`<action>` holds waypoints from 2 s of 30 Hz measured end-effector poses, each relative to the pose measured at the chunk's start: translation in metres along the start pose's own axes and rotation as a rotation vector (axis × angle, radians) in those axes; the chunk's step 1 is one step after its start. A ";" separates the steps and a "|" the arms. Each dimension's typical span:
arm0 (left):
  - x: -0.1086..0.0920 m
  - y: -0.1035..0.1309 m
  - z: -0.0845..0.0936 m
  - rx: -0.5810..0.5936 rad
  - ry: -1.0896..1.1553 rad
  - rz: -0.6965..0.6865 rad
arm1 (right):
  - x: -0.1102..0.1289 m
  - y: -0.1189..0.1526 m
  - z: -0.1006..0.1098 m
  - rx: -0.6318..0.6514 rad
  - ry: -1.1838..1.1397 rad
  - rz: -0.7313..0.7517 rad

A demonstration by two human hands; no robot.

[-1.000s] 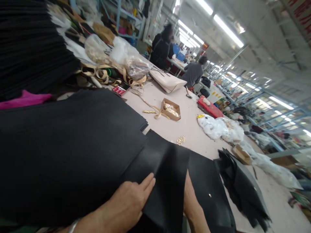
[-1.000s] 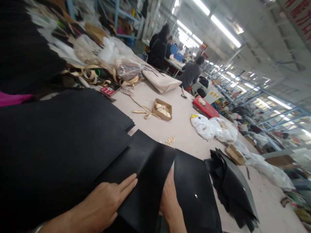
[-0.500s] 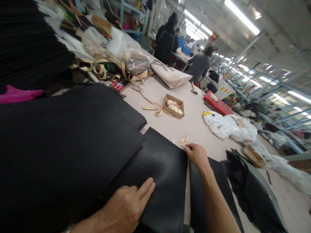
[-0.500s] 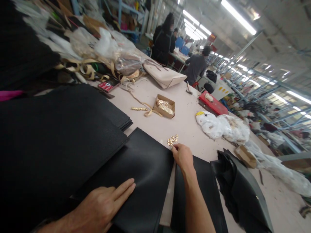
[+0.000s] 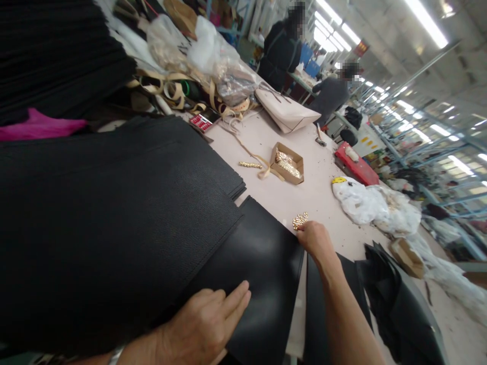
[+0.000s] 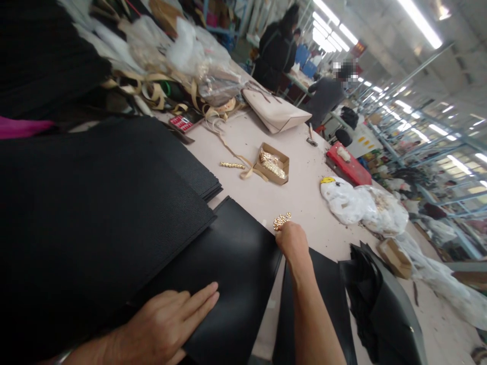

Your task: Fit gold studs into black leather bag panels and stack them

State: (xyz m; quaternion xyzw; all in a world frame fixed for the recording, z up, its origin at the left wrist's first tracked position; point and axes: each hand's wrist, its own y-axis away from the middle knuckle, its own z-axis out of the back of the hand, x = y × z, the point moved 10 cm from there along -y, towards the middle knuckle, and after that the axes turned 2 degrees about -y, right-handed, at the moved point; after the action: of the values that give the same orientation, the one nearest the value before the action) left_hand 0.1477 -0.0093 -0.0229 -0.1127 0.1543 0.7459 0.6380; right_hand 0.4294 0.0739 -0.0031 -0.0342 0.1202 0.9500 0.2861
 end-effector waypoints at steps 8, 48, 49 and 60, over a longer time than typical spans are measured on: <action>-0.001 0.004 0.006 -0.134 -0.043 -0.030 | -0.002 0.007 0.007 -0.076 -0.082 0.010; -0.004 0.022 0.037 -0.607 -0.109 -0.068 | 0.112 0.161 -0.016 0.187 -0.630 0.378; -0.004 0.022 0.036 -0.598 -0.102 -0.065 | 0.110 0.159 -0.019 0.215 -0.632 0.327; -0.002 0.021 0.042 -0.587 -0.087 -0.064 | 0.113 0.140 -0.035 0.472 -0.525 0.181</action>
State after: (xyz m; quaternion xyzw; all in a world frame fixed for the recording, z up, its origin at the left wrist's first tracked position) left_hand 0.1285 0.0013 0.0185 -0.2651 -0.0988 0.7424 0.6073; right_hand 0.2579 0.0127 -0.0233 0.2887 0.2610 0.8940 0.2220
